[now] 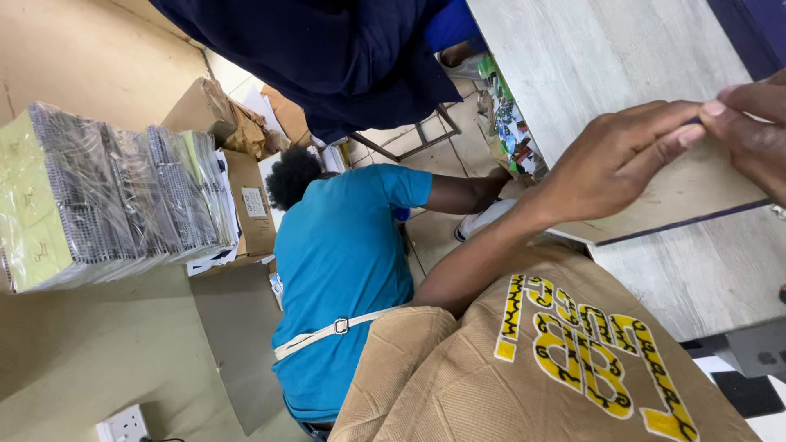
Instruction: The person applies blue tape to the edges of a notebook cover, smoothing it down with a cloth. They repeat this process on multiple notebooks, flipping them over to apply tape to different sides.
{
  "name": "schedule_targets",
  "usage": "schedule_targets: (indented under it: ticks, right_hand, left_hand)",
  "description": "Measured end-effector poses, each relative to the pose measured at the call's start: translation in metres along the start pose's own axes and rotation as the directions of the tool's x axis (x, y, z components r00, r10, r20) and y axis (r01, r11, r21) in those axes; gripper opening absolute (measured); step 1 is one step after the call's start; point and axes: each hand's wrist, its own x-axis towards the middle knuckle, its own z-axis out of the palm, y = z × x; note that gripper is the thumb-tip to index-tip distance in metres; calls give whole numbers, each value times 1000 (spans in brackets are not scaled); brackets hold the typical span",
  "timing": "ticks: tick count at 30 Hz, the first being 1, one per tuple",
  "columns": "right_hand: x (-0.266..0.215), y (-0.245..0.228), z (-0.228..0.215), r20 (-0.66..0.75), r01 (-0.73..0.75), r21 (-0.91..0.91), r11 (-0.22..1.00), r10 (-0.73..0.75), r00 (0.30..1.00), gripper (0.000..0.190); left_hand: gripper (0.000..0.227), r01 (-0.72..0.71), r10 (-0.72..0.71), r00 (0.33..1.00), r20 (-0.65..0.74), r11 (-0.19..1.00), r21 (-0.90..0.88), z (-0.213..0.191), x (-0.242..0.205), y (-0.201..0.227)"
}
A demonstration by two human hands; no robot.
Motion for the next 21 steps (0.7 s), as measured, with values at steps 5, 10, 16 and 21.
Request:
schedule_targets:
  ticks: [5,10,16,21]
  right_hand:
    - [23,-24,-35,98,461,-270,845,-453,886,53]
    - [19,7,1,-87,255,-20,967,-256,963,46]
    - [17,-37,-22,-49,-27,144,989,34,998,41]
    - [34,-65,-28,-79,-63,98,993,71,994,20]
  left_hand:
    - [37,107,-113,994,-6,956,-272,-18,1,22]
    - [38,56,-91,988,-128,964,-259,-20,8,36]
    - [22,18,-54,965,-257,990,-139,-21,8,42]
    - [37,2,-25,992,-122,983,-186,-18,5,20]
